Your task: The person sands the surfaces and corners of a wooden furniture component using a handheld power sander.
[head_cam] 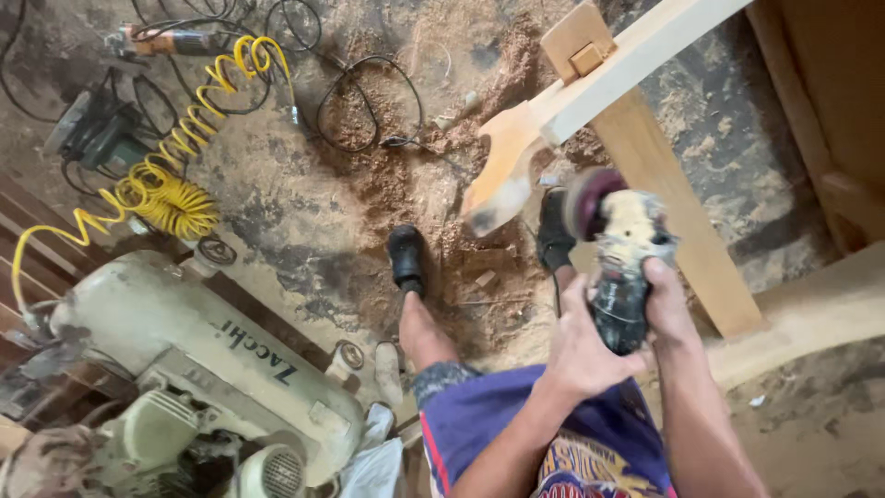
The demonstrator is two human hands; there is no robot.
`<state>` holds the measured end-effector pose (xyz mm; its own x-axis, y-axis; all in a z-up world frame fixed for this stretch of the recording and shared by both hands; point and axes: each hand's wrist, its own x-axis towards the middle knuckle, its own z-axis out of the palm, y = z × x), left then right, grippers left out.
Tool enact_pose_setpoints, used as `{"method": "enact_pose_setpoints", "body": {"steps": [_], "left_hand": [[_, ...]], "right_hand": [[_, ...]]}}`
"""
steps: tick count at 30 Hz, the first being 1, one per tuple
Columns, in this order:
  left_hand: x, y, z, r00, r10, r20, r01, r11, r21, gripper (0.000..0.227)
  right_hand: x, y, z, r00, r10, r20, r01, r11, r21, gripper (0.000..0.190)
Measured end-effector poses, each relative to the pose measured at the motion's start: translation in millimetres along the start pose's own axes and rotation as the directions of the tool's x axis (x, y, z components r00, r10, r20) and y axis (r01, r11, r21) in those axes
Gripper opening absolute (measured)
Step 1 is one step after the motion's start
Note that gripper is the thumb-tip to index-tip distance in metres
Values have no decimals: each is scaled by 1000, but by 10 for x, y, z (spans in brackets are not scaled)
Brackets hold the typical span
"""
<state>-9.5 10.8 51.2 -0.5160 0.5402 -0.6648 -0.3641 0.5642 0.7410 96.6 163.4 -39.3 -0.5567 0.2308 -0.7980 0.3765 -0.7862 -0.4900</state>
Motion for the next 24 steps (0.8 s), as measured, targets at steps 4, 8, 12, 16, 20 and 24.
{"method": "enact_pose_setpoints", "body": {"steps": [4,8,12,16,20,24], "left_hand": [[-278,88,-405,965,5,263,-28,996,87,135],[-504,-14,-884,938,130,322,-167,982,90,129],[-516,-77,-1395,797,360,486,-447,892,72,117],[-347,156,-1779,677,327,659,-549,821,157,122],[-75,480,-1848,520,-232,822,-496,701,512,118],[203,535,-1961,397,-27,918,-651,697,302,122]], "right_hand": [[-548,19,704,898,-404,-174,353,898,-265,69],[-951,309,1414,803,-395,-446,298,915,-272,62],[-1103,562,1885,790,-419,-447,504,860,85,56],[-1091,647,2216,773,-365,-519,581,735,349,66],[-1054,736,2428,659,-399,-638,712,604,358,67],[-838,1042,2727,480,-278,-832,828,456,326,57]]}}
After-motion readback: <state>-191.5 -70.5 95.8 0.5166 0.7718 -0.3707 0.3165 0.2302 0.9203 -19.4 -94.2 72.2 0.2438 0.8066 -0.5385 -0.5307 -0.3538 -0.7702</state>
